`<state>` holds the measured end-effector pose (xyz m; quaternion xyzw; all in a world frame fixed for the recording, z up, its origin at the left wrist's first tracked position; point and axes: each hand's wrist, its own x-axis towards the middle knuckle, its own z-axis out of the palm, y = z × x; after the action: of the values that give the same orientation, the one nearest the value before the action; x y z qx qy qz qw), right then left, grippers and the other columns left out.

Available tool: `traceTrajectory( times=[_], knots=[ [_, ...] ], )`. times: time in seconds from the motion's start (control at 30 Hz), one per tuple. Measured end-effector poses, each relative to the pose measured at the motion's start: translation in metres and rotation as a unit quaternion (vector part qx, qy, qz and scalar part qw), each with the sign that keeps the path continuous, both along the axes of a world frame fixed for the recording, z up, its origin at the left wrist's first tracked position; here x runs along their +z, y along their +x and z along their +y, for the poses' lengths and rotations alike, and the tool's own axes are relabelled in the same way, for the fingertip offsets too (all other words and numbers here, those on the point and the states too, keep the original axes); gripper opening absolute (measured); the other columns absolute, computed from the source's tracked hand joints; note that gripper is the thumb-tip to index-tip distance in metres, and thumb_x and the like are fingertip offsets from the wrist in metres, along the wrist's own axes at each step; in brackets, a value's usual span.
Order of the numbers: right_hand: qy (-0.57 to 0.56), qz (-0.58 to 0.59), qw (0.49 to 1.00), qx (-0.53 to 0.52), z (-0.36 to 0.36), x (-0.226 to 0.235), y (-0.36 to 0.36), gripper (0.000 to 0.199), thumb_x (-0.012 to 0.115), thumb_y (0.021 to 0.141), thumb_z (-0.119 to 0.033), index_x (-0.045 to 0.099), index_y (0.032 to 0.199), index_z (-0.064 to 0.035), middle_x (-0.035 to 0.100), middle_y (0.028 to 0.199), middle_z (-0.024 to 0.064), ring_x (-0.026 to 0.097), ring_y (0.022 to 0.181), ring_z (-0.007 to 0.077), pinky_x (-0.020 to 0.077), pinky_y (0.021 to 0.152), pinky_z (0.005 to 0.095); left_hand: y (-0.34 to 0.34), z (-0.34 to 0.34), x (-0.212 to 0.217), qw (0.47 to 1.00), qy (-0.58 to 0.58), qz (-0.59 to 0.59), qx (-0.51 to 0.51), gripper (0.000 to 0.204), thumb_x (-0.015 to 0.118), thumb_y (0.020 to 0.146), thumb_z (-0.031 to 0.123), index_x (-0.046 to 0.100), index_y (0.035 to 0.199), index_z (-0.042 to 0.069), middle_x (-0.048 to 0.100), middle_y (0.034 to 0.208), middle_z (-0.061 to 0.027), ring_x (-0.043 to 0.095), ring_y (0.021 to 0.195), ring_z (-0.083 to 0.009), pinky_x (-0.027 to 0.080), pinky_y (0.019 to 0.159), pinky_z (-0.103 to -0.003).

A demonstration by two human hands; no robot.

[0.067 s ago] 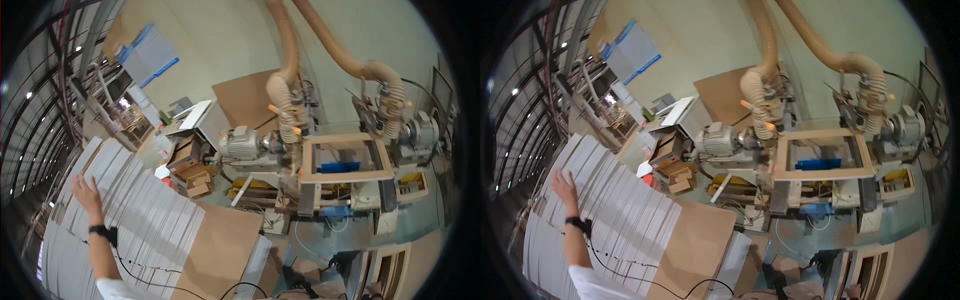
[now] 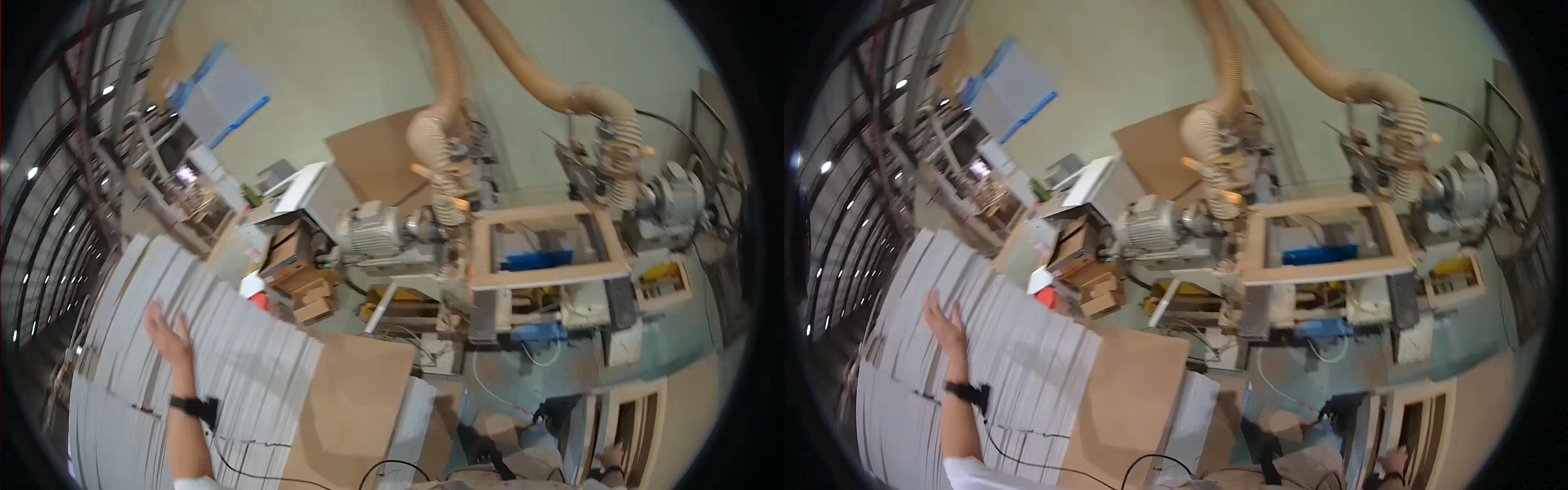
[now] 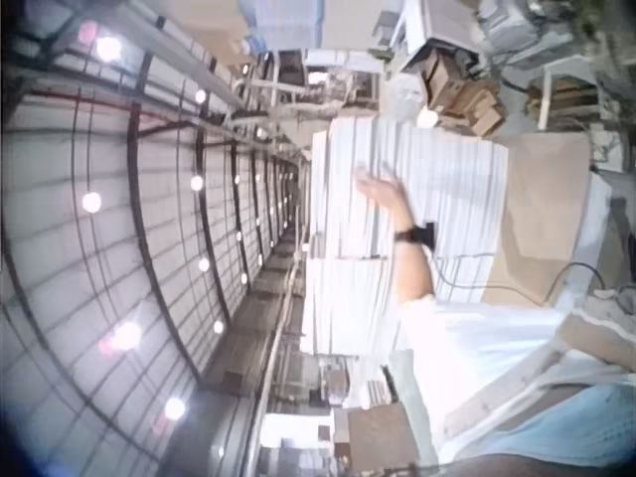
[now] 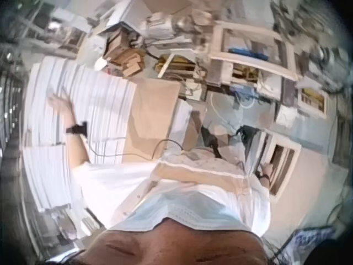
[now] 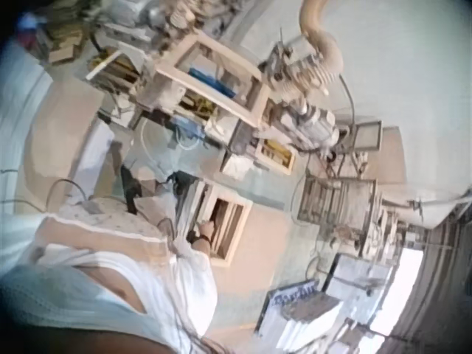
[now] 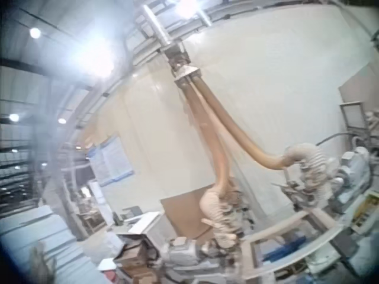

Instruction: Operating a woodworking machine to assemble wooden door or window frames and stacking the finished products.

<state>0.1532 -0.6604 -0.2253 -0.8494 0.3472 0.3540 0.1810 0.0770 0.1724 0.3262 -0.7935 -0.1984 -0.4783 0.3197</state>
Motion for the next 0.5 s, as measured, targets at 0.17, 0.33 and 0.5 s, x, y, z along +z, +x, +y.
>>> traceTrajectory(
  times=[0.17, 0.33, 0.5],
  knots=[
    [-0.071, -0.007, 0.994, 0.082, -0.035, -0.073, -0.039, 0.075, 0.074, 0.058, -0.044, 0.05, 0.109, 0.0039, 0.059, 0.093, 0.019, 0.054, 0.097, 0.0336, 0.0452, 0.08, 0.0407, 0.128, -0.204, -0.204, 0.647, -0.664, 0.08, -0.366, 0.039, 0.062, 0.078, 0.012, 0.049, 0.112, 0.0, 0.053, 0.103, -0.0072, 0.05, 0.1, -0.0181, 0.041, 0.086, -0.03],
    [-0.024, -0.152, 0.988, 0.005, -0.041, 0.008, -0.046, 0.045, 0.076, 0.056, -0.017, 0.053, 0.09, 0.0001, 0.059, 0.091, 0.0215, 0.056, 0.091, 0.0352, 0.0454, 0.078, 0.04, 0.279, -0.367, -0.318, 0.075, -0.938, 0.15, -0.304, 0.053, 0.053, 0.086, 0.03, 0.035, 0.125, 0.0, 0.045, 0.12, -0.0166, 0.051, 0.106, -0.0264, 0.044, 0.085, -0.036],
    [-0.044, -0.375, 0.924, -0.066, -0.058, 0.131, -0.017, 0.026, 0.052, 0.068, -0.005, 0.055, 0.093, 0.0016, 0.058, 0.074, 0.0219, 0.058, 0.07, 0.0368, 0.0447, 0.063, 0.0412, 0.374, -0.412, -0.364, -0.109, -0.933, -0.017, -0.343, 0.062, 0.053, 0.086, 0.028, 0.021, 0.132, 0.001, 0.026, 0.135, -0.0178, 0.033, 0.122, -0.0332, 0.034, 0.097, -0.044]
  ],
)
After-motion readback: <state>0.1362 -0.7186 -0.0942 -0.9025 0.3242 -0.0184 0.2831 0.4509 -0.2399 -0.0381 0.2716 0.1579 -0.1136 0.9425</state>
